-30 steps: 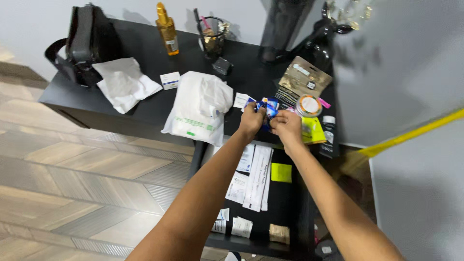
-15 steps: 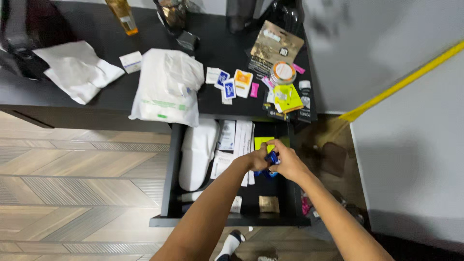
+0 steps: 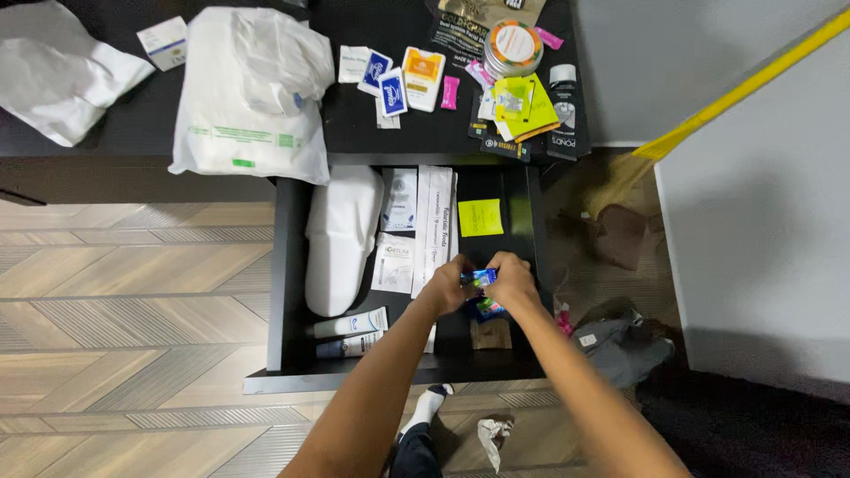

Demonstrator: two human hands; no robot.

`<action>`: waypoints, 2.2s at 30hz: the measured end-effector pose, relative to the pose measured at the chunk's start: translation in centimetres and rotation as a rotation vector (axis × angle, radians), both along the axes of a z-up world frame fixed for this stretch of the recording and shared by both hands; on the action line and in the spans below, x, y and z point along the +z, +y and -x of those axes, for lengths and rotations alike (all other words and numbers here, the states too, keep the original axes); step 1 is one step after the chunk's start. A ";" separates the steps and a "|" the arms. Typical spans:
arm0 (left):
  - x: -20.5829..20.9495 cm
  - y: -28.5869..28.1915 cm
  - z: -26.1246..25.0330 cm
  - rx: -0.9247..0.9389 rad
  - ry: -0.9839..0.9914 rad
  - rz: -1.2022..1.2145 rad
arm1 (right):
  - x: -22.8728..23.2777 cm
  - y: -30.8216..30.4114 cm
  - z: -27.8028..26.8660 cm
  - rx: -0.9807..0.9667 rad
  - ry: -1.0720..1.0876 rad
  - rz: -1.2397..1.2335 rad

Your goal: The person empties a drawer, wipes the interior with a white cloth, and then populates the drawer with white slippers, various papers, small packets, and cosmetic items.

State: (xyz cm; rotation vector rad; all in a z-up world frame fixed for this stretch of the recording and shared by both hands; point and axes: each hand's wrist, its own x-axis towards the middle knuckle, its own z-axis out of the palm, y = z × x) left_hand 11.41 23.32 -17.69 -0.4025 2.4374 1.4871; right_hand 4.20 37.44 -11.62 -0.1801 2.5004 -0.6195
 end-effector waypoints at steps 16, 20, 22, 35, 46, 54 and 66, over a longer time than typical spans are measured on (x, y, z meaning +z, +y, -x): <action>-2.5 4.1 0.2 -0.078 -0.063 0.427 | -1.0 -0.1 -0.7 0.548 0.071 -0.461; 0.7 2.6 0.4 -0.041 -0.016 0.325 | -0.4 -0.4 0.2 0.597 0.092 -0.463; 4.6 0.9 0.8 -0.025 0.073 0.328 | 2.1 -1.0 1.1 0.605 0.346 -0.258; 29.3 -14.7 13.0 0.420 0.443 0.413 | 24.0 -9.6 15.6 -0.043 0.720 0.347; 15.5 -13.0 20.6 0.149 0.208 0.234 | 19.4 -10.2 19.4 -0.026 0.475 -0.142; 12.6 -11.2 20.4 0.254 0.279 0.114 | 16.8 -9.1 20.1 -0.204 0.380 0.107; 21.7 -16.1 19.0 0.303 0.311 -0.137 | 19.2 -12.1 19.4 -0.168 0.648 0.530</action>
